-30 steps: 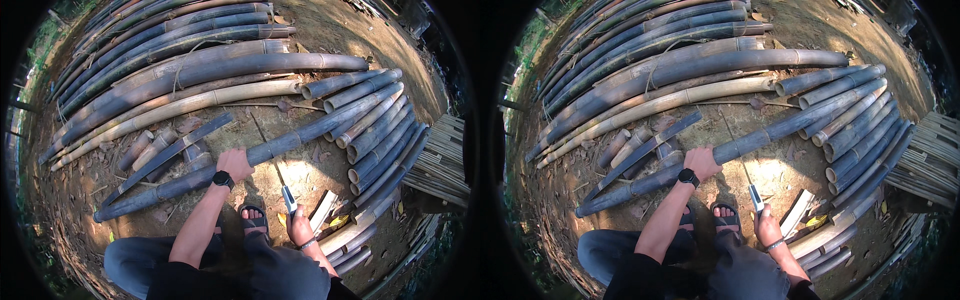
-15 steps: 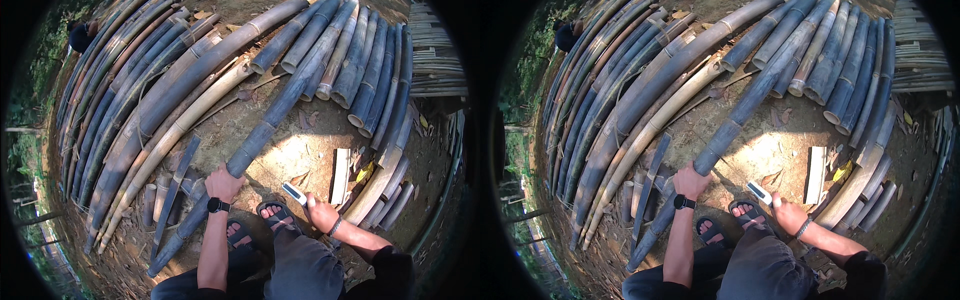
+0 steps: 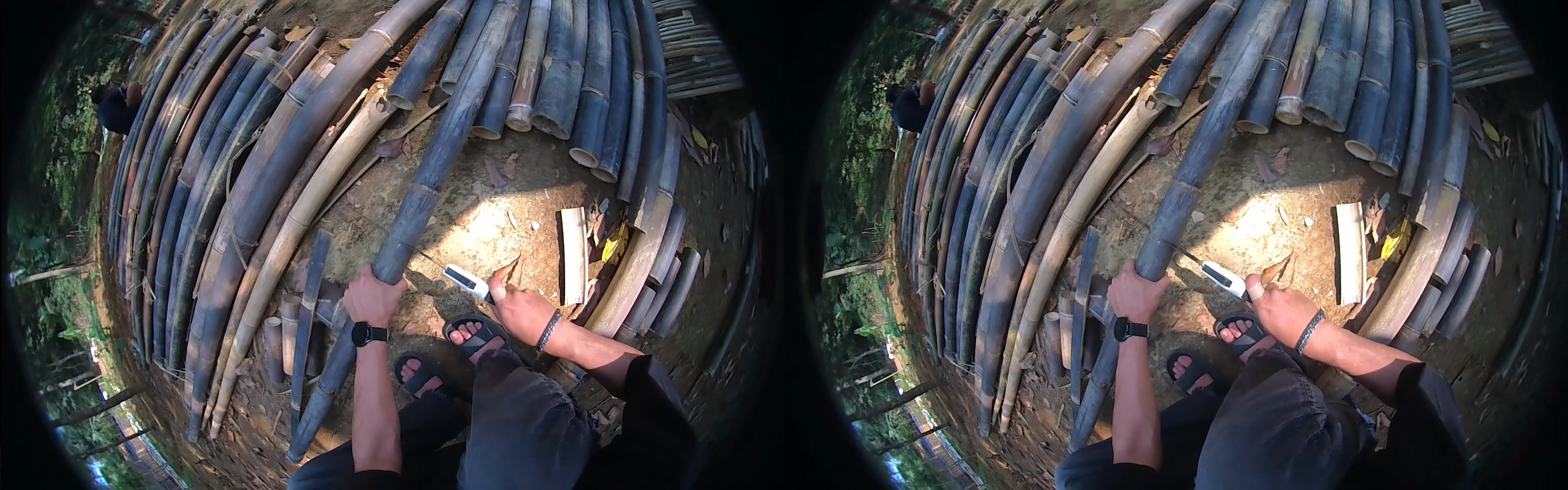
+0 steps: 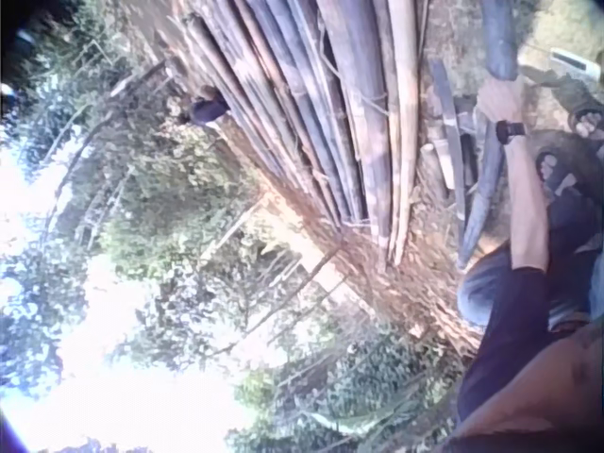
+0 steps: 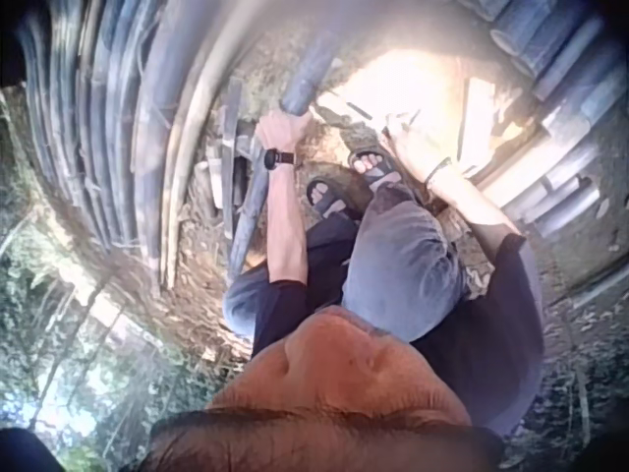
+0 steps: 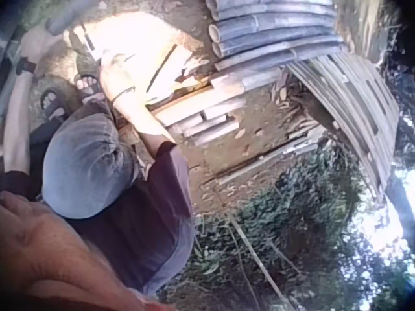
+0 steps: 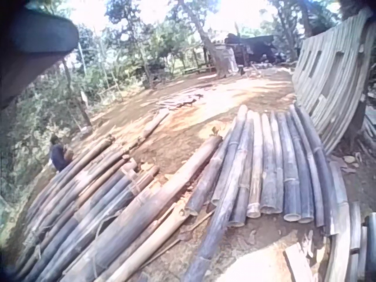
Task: The person saws through a bamboo pole using a hand saw, holding the pole steady with one hand while sawing with the other.
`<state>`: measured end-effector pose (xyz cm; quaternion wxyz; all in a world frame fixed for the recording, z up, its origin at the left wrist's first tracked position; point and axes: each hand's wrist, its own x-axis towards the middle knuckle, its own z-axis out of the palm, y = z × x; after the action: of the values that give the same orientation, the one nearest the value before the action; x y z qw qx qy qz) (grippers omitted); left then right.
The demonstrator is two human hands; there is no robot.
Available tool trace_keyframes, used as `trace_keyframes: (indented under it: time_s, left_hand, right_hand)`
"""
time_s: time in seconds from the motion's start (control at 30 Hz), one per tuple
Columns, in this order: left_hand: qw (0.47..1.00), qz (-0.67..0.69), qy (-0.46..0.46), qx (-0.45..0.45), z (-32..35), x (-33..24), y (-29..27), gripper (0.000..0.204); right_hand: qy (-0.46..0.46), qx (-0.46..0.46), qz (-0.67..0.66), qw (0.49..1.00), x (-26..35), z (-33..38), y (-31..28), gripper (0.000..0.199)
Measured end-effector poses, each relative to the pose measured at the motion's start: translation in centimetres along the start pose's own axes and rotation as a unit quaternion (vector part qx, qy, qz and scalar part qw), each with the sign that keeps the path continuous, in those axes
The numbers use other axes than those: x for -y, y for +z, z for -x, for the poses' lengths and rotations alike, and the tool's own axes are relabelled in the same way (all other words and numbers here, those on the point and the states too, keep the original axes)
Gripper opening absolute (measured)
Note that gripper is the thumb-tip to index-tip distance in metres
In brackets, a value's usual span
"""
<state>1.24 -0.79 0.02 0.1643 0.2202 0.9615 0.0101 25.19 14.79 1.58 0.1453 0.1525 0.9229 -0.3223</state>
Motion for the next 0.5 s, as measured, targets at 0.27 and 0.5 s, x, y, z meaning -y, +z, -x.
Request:
trace_keyframes:
  time_s: [0.27,0.5]
  left_hand:
    - [1.000,0.006,-0.001,-0.003,-0.1,-0.8,0.3,0.061]
    - [0.999,-0.003,-0.003,0.051,0.6,0.2,-0.7,0.074]
  right_hand:
    - [0.019,0.000,-0.003,1.000,-0.2,-0.4,1.6,0.040]
    - [0.059,0.031,0.009,0.998,-0.4,3.7,0.8,0.040]
